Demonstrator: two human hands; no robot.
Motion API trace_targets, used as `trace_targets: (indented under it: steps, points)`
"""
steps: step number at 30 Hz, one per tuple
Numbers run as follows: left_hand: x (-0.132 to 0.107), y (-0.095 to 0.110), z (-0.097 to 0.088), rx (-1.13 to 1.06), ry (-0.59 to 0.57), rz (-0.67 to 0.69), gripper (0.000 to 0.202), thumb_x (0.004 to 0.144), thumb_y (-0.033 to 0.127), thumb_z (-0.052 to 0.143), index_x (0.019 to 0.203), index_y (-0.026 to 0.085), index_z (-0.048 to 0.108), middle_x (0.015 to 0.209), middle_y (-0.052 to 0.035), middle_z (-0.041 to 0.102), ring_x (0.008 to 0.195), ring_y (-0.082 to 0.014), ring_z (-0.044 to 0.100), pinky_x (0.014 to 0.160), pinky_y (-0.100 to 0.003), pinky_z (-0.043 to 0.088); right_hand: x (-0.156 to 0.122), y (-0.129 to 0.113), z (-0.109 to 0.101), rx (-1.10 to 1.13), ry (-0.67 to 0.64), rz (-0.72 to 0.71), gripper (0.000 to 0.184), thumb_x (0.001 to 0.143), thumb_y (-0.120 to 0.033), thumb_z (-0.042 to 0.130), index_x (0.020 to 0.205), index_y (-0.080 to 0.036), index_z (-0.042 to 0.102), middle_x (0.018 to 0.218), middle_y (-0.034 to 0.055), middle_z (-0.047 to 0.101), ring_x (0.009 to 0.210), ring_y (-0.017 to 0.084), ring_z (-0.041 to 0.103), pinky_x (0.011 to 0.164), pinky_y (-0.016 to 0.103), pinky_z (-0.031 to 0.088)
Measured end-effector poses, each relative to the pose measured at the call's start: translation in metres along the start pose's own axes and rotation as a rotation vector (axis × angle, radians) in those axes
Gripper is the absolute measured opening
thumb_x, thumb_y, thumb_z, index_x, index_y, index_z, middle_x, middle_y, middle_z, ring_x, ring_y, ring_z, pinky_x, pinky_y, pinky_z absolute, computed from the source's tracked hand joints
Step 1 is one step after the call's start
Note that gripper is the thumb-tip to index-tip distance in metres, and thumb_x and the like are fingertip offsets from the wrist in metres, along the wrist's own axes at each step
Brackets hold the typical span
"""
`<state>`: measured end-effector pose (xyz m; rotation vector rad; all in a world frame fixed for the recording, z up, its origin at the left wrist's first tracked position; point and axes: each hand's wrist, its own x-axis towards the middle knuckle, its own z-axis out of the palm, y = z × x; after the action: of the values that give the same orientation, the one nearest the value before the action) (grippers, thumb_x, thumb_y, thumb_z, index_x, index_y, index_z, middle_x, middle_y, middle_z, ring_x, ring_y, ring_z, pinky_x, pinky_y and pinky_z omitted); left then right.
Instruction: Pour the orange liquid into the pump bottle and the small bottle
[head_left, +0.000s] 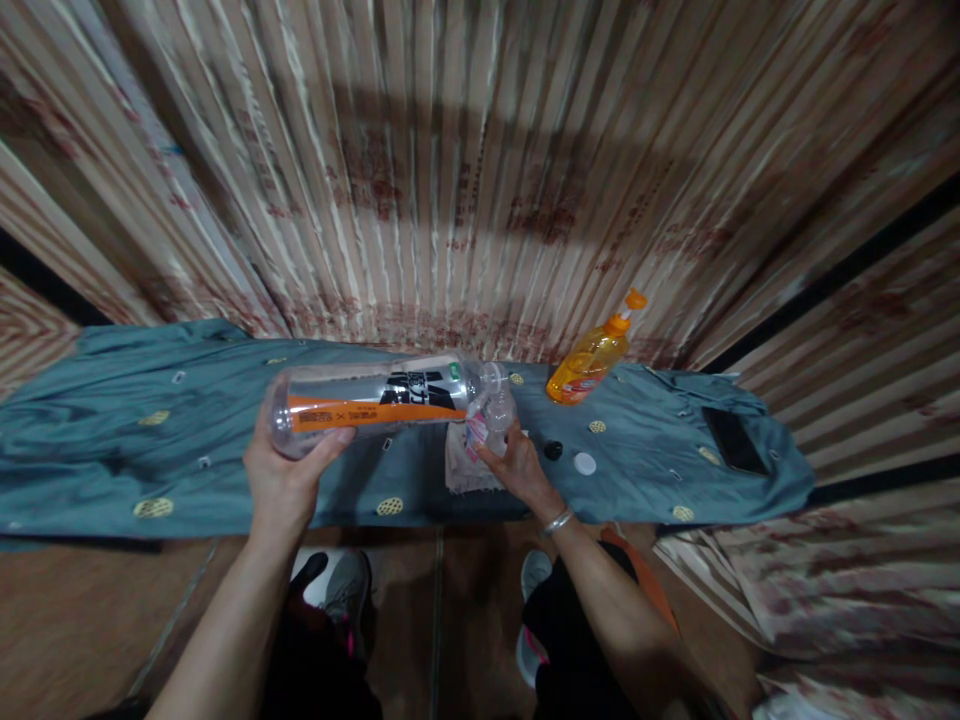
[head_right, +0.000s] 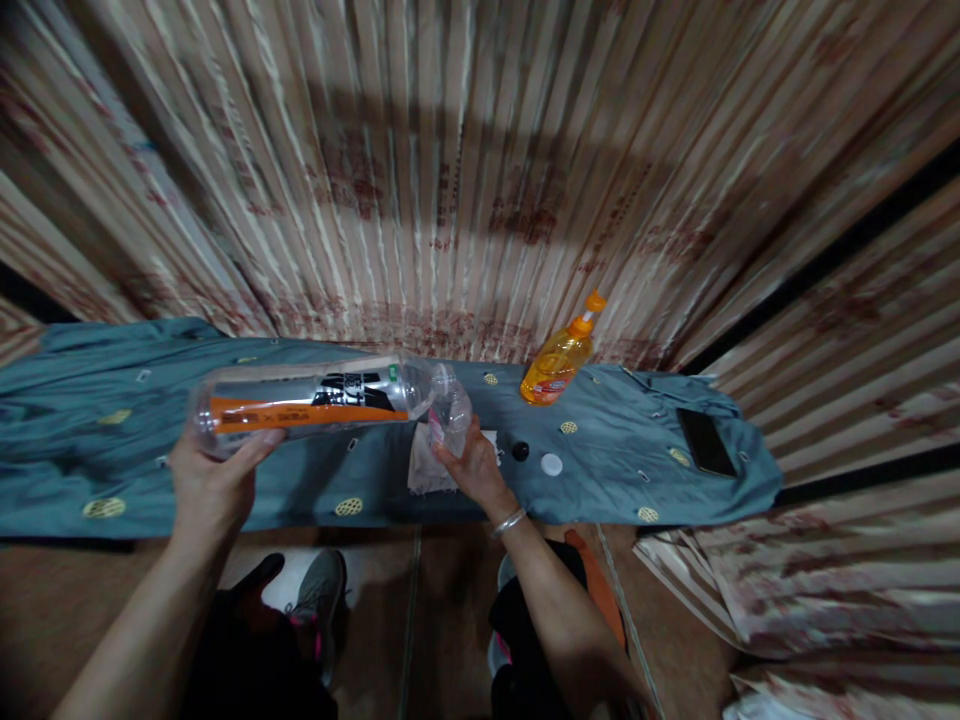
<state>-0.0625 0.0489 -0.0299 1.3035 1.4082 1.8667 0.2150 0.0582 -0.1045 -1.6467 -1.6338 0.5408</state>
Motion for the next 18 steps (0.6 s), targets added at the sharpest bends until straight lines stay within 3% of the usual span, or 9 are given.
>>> trace_targets:
  steps: [7, 14, 18]
  points:
    - [0.0004, -0.0023, -0.0012, -0.036, -0.015, -0.047, 0.091, 0.051, 0.032, 0.088, 0.134, 0.02, 0.054, 0.118, -0.0106, 0.068, 0.102, -0.0246, 0.066, 0.093, -0.036, 0.051, 0.0008, 0.0039, 0.0027, 0.004, 0.006, -0.012, 0.064, 0.077, -0.041, 0.068, 0.129, -0.011, 0.045, 0.103, 0.016, 0.071, 0.092, 0.031, 0.07, 0.081, 0.045, 0.057]
    - [0.0008, -0.004, -0.0015, -0.048, -0.015, -0.038, 0.08, 0.051, 0.033, 0.088, 0.123, 0.016, 0.061, 0.115, -0.0109, 0.068, 0.103, -0.025, 0.066, 0.093, -0.033, 0.051, -0.0001, 0.0011, 0.0013, 0.008, 0.004, -0.041, 0.055, 0.078, -0.035, 0.068, 0.125, -0.017, 0.046, 0.104, 0.0142, 0.071, 0.094, 0.031, 0.07, 0.083, 0.048, 0.057]
    - [0.0023, -0.0077, -0.0027, -0.046, -0.014, -0.025, 0.086, 0.051, 0.032, 0.088, 0.13, 0.017, 0.057, 0.121, -0.0116, 0.066, 0.108, -0.026, 0.064, 0.098, -0.037, 0.049, -0.0005, -0.0016, -0.0005, 0.041, -0.01, -0.051, 0.055, 0.078, -0.032, 0.067, 0.125, -0.017, 0.044, 0.102, 0.013, 0.071, 0.093, 0.029, 0.07, 0.083, 0.047, 0.057]
